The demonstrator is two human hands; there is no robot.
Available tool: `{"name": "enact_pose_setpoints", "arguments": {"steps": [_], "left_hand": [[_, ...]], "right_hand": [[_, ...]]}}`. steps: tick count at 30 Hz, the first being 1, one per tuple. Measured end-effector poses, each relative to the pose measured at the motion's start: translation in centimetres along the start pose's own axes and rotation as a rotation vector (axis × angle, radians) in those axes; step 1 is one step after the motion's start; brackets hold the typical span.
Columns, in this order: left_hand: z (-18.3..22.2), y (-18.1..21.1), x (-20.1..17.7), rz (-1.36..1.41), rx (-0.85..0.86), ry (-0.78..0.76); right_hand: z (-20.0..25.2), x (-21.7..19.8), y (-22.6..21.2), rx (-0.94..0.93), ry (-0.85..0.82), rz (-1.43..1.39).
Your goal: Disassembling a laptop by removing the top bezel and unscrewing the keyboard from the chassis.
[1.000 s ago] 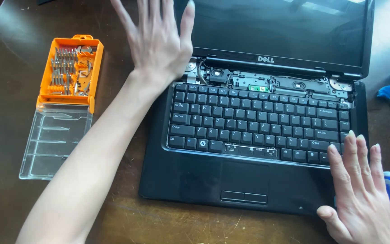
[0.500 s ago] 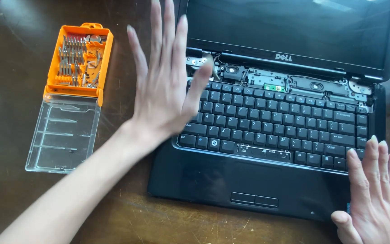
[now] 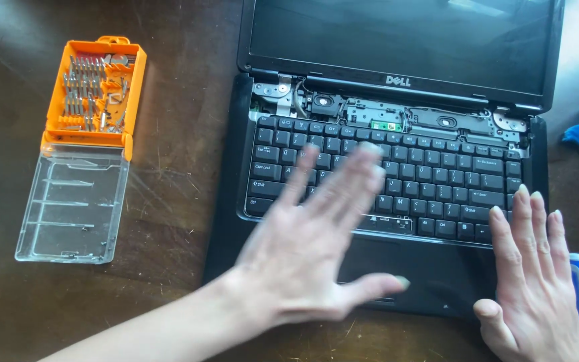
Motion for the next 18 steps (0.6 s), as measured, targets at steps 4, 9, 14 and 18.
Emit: {"name": "enact_pose_setpoints", "arguments": {"steps": [4,9,14,18], "left_hand": [[-1.6,2.9,1.2,0.054,0.14,-0.023],[-3.2,6.2,2.3,0.138,0.244,-0.063],[-4.5,9.3,4.0,0.087,0.371,-0.09],[-4.8,10.7,4.6,0.049,0.413,0.041]], "right_hand": [[-0.1,-0.2,-0.2,-0.025,0.023,-0.005],[0.0,-0.8,-0.5,-0.069,0.08,-0.033],[0.1,-0.8,0.1,-0.01,0.112,-0.149],[-0.2,-1.7,-0.4,0.02,0.187,-0.281]]}}
Point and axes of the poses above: each hand's wrist, its own z-axis away from the middle knuckle, its own x-axis out of the palm, y = z × x, the point moved 4 cm from there along -z, towards the middle knuckle, and after that the axes turned 10 degrees about z, right-handed, at the moved point
